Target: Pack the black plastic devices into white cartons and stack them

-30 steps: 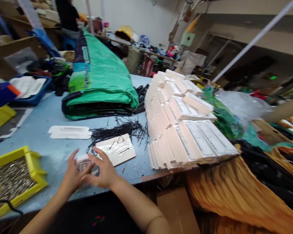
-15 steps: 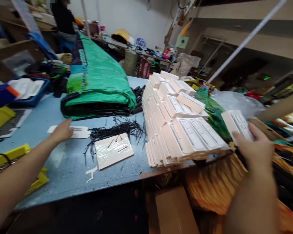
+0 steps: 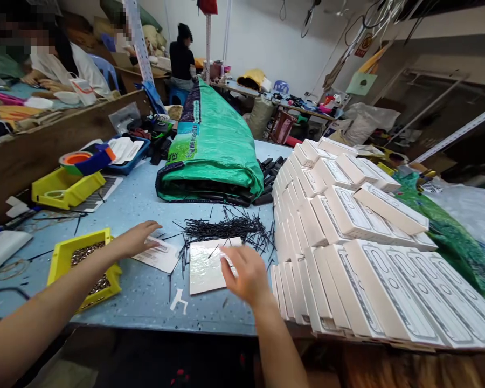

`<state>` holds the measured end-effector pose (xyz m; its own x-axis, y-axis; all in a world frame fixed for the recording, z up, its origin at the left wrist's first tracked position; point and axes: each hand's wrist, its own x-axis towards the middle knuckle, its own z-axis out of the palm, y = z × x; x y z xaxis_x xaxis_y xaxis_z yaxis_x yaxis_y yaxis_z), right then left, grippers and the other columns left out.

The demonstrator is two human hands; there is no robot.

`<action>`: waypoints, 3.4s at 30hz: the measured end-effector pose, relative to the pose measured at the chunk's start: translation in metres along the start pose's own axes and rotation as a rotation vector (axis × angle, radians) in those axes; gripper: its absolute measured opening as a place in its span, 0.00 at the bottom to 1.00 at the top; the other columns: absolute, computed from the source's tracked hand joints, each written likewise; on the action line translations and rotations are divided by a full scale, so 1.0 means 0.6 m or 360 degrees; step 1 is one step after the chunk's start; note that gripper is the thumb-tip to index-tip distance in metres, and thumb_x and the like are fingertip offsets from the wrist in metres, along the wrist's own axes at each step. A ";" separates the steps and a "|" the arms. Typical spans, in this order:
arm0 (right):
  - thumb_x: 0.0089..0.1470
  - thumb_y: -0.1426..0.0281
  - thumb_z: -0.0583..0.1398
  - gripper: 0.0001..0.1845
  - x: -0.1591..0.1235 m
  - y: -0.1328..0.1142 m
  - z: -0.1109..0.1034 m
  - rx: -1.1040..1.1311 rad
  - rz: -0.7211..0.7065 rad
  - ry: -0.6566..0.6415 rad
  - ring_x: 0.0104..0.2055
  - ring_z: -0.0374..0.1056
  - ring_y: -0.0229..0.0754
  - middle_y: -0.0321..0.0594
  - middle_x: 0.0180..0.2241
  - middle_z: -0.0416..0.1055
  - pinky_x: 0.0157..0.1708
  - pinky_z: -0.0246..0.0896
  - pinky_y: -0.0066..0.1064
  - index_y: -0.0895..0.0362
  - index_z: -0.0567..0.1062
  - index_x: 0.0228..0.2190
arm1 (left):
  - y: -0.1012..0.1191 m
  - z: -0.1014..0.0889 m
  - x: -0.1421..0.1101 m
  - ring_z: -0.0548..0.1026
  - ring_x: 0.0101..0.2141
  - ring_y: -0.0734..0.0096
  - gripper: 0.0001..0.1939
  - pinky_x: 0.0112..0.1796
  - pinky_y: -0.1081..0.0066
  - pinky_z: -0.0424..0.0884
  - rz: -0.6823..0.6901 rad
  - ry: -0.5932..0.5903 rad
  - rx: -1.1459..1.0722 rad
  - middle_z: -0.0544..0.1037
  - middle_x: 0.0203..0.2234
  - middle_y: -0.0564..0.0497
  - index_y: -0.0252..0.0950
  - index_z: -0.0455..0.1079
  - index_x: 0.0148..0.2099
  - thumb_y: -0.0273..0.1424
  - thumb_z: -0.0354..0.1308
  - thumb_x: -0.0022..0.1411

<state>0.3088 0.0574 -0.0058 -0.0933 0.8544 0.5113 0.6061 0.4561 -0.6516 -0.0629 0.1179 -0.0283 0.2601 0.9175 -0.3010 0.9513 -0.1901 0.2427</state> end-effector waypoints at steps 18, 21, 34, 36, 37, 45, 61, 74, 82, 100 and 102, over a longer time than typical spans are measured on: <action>0.49 0.65 0.62 0.23 0.205 0.187 0.157 -0.0457 0.0960 -0.0238 0.55 0.59 0.54 0.59 0.50 0.64 0.56 0.50 0.47 0.64 0.66 0.45 | -0.116 0.124 -0.191 0.74 0.38 0.50 0.16 0.39 0.58 0.67 -0.0463 0.0324 -0.0075 0.75 0.34 0.37 0.35 0.69 0.37 0.29 0.38 0.62; 0.52 0.54 0.58 0.30 0.159 0.163 0.136 -0.0178 0.0960 -0.0095 0.45 0.66 0.47 0.53 0.46 0.67 0.46 0.62 0.40 0.61 0.61 0.50 | -0.112 0.112 -0.190 0.74 0.38 0.50 0.16 0.41 0.58 0.67 -0.0442 0.0271 -0.0014 0.74 0.33 0.38 0.36 0.68 0.36 0.31 0.38 0.63; 0.41 0.65 0.68 0.24 -0.088 -0.014 0.065 0.0809 0.0927 -0.0342 0.42 0.70 0.44 0.43 0.42 0.73 0.41 0.68 0.33 0.55 0.75 0.43 | -0.074 0.055 -0.200 0.75 0.39 0.51 0.17 0.43 0.57 0.68 -0.0545 0.0357 -0.0274 0.78 0.35 0.41 0.37 0.71 0.34 0.39 0.44 0.60; 0.39 0.65 0.69 0.20 -0.095 -0.012 0.060 0.0799 0.1001 -0.0257 0.36 0.69 0.41 0.42 0.35 0.73 0.36 0.67 0.31 0.57 0.76 0.36 | -0.049 0.049 -0.203 0.75 0.39 0.53 0.15 0.43 0.59 0.69 -0.0691 0.0582 -0.0638 0.79 0.35 0.46 0.39 0.73 0.35 0.43 0.52 0.56; 0.39 0.64 0.68 0.18 -0.095 -0.014 0.061 0.0869 0.1046 -0.0130 0.33 0.68 0.40 0.40 0.33 0.72 0.34 0.66 0.30 0.58 0.75 0.34 | -0.028 0.050 -0.202 0.76 0.38 0.56 0.15 0.42 0.61 0.70 -0.0748 0.0696 -0.0938 0.79 0.34 0.48 0.39 0.74 0.35 0.44 0.56 0.53; 0.45 0.68 0.63 0.12 -0.041 -0.115 0.124 0.1843 0.0840 0.0261 0.32 0.69 0.38 0.32 0.25 0.68 0.42 0.66 0.42 0.55 0.65 0.29 | 0.216 0.108 -0.136 0.70 0.21 0.82 0.15 0.26 0.82 0.70 -0.0800 0.0219 -0.3311 0.72 0.20 0.54 0.32 0.73 0.30 0.34 0.72 0.44; 0.48 0.62 0.57 0.15 -0.018 -0.112 0.156 0.1885 0.1084 0.0863 0.24 0.59 0.31 0.28 0.21 0.55 0.30 0.63 0.29 0.55 0.56 0.26 | 0.260 0.133 -0.112 0.73 0.23 0.79 0.23 0.30 0.77 0.71 -0.0704 0.0360 -0.3306 0.73 0.20 0.58 0.37 0.64 0.34 0.31 0.74 0.39; 0.47 0.64 0.58 0.13 -0.034 -0.128 0.169 0.1882 0.1178 0.1065 0.23 0.58 0.31 0.28 0.21 0.54 0.28 0.63 0.26 0.55 0.56 0.26 | 0.301 0.158 -0.131 0.69 0.25 0.81 0.28 0.32 0.78 0.66 -0.0490 0.0839 -0.3128 0.64 0.20 0.61 0.38 0.49 0.26 0.41 0.69 0.44; 0.47 0.68 0.61 0.08 -0.039 -0.093 0.129 0.1494 0.0338 0.0562 0.23 0.63 0.35 0.31 0.19 0.64 0.27 0.63 0.30 0.55 0.67 0.22 | 0.154 0.105 -0.099 0.65 0.57 0.57 0.21 0.56 0.56 0.62 -0.0007 0.0380 -0.1220 0.67 0.56 0.41 0.39 0.60 0.53 0.32 0.58 0.57; 0.57 0.68 0.58 0.14 -0.039 -0.056 0.123 0.0170 -0.0068 0.0349 0.51 0.63 0.43 0.46 0.45 0.67 0.53 0.60 0.40 0.56 0.70 0.45 | 0.124 0.000 -0.120 0.74 0.40 0.56 0.16 0.38 0.61 0.70 0.0326 -0.0374 -0.1712 0.76 0.42 0.43 0.37 0.69 0.45 0.37 0.51 0.56; 0.58 0.67 0.58 0.19 -0.037 -0.102 0.118 0.0067 -0.0431 -0.0014 0.55 0.60 0.46 0.47 0.51 0.65 0.55 0.58 0.42 0.54 0.69 0.51 | 0.156 0.042 -0.132 0.73 0.37 0.56 0.14 0.36 0.62 0.70 0.0153 -0.0484 -0.2066 0.76 0.33 0.45 0.34 0.71 0.38 0.36 0.54 0.49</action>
<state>0.2178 0.0279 -0.0169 -0.2544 0.7020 0.6651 0.5247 0.6780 -0.5148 0.0099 0.0188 -0.0051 0.5043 0.7734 -0.3842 0.1262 0.3741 0.9188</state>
